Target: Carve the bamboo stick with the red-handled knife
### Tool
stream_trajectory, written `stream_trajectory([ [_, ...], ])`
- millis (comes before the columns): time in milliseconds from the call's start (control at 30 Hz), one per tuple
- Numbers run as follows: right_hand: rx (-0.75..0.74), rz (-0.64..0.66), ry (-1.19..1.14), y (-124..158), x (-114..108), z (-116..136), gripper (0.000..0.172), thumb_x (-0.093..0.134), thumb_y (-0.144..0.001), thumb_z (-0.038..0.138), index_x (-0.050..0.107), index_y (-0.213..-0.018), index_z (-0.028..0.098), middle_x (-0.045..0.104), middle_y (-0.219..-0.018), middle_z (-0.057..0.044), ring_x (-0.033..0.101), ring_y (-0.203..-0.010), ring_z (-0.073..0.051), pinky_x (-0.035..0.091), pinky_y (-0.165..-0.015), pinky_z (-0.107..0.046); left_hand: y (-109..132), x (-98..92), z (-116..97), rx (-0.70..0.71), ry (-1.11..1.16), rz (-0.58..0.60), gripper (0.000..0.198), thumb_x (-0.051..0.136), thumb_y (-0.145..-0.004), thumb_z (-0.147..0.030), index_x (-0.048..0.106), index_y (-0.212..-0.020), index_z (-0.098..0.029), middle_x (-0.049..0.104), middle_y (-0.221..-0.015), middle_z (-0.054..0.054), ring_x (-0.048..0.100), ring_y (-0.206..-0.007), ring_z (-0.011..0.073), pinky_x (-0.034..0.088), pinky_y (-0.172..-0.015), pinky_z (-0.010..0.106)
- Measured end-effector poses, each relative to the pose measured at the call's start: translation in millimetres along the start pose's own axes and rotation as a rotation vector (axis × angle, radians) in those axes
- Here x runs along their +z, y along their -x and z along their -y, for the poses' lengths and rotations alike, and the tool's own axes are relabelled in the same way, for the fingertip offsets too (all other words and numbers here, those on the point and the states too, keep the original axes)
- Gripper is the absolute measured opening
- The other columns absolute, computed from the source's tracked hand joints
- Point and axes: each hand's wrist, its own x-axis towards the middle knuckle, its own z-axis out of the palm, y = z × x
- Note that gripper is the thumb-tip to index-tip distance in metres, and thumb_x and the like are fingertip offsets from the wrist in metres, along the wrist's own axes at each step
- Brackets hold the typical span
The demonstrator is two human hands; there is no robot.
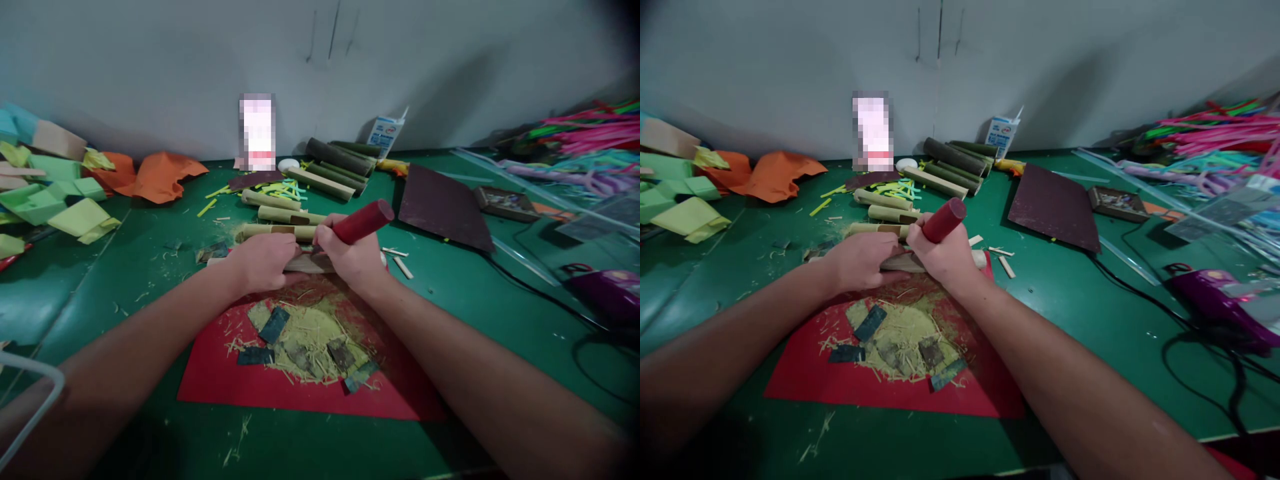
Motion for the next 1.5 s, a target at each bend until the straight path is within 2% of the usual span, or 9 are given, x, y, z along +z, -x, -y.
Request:
stream_trajectory([
  [233, 0.086, 0.08, 0.01, 5.5, 2.5, 5.8, 0.017, 0.053, -0.067, 0.026, 0.045, -0.053, 0.023, 0.047, -0.054, 0.003, 0.043, -0.054, -0.011, 0.034, -0.053, -0.029, -1.7, 2.7, 3.2, 0.046, 0.031, -0.007, 0.041, 0.054, -0.093, -0.05, 0.068, -0.101, -0.013, 0.067, -0.098, 0.011, 0.065, -0.091, 0.0267, 0.048, -0.075, 0.036],
  [367, 0.098, -0.112, 0.031, 0.8, 0.8, 1.9, 0.018, 0.052, -0.071, 0.025, 0.048, -0.054, 0.022, 0.047, -0.053, 0.003, 0.043, -0.055, -0.012, 0.032, -0.053, -0.028, -1.7, 2.1, 2.7, 0.03, -0.002, -0.036, 0.042, 0.054, -0.092, -0.053, 0.067, -0.095, -0.013, 0.067, -0.093, 0.011, 0.064, -0.085, 0.0247, 0.047, -0.071, 0.034],
  [433, 0.09, -0.126, 0.046, -1.3, 0.0, -0.2, 0.019, 0.052, -0.073, 0.025, 0.049, -0.054, 0.022, 0.048, -0.054, 0.003, 0.043, -0.056, -0.012, 0.032, -0.053, -0.028, -1.1, 1.2, 1.7, 0.026, -0.01, -0.031, 0.041, 0.053, -0.092, -0.052, 0.067, -0.095, -0.013, 0.067, -0.093, 0.011, 0.064, -0.085, 0.0246, 0.047, -0.071, 0.034],
  [867, 0.04, -0.018, 0.0, 1.5, 1.4, 1.1, 0.017, 0.054, -0.074, 0.03, 0.05, -0.059, 0.022, 0.049, -0.059, 0.003, 0.043, -0.059, -0.012, 0.035, -0.057, -0.029, -0.8, -1.5, -0.1, 0.015, 0.024, -0.001, 0.038, 0.056, -0.092, -0.046, 0.068, -0.101, -0.012, 0.066, -0.097, 0.013, 0.064, -0.09, 0.0277, 0.048, -0.074, 0.036],
  [1067, 0.103, 0.036, -0.083, 3.7, 2.4, 7.1, 0.015, 0.052, -0.065, 0.028, 0.047, -0.053, 0.023, 0.048, -0.051, 0.003, 0.042, -0.052, -0.011, 0.033, -0.051, -0.028, -1.0, -1.1, 1.4, 0.043, 0.04, 0.021, 0.038, 0.056, -0.094, -0.046, 0.067, -0.108, -0.013, 0.067, -0.101, 0.012, 0.065, -0.093, 0.0262, 0.048, -0.076, 0.035],
  [1167, 0.123, -0.009, -0.05, 3.3, 1.1, 5.8, 0.016, 0.051, -0.063, 0.026, 0.045, -0.049, 0.023, 0.047, -0.05, 0.003, 0.042, -0.053, -0.011, 0.033, -0.05, -0.027, -1.5, 0.5, 2.0, 0.043, 0.04, -0.001, 0.04, 0.053, -0.095, -0.05, 0.068, -0.099, -0.012, 0.066, -0.096, 0.012, 0.064, -0.088, 0.0256, 0.048, -0.074, 0.035],
  [1267, 0.116, -0.134, 0.006, 0.9, 0.1, 3.0, 0.017, 0.052, -0.067, 0.026, 0.047, -0.051, 0.023, 0.046, -0.051, 0.003, 0.041, -0.053, -0.011, 0.032, -0.049, -0.027, -1.4, 1.5, 1.8, 0.039, 0.035, -0.034, 0.041, 0.053, -0.094, -0.051, 0.067, -0.094, -0.012, 0.065, -0.093, 0.012, 0.063, -0.085, 0.0256, 0.047, -0.072, 0.036],
  [1500, 0.109, -0.09, 0.012, -0.1, 2.5, -0.8, 0.016, 0.054, -0.071, 0.028, 0.049, -0.056, 0.022, 0.048, -0.056, 0.003, 0.044, -0.056, -0.011, 0.034, -0.052, -0.027, -0.6, 0.3, -0.1, 0.015, 0.019, -0.014, 0.036, 0.056, -0.092, -0.047, 0.066, -0.095, -0.013, 0.066, -0.095, 0.012, 0.063, -0.086, 0.0244, 0.047, -0.073, 0.034],
])
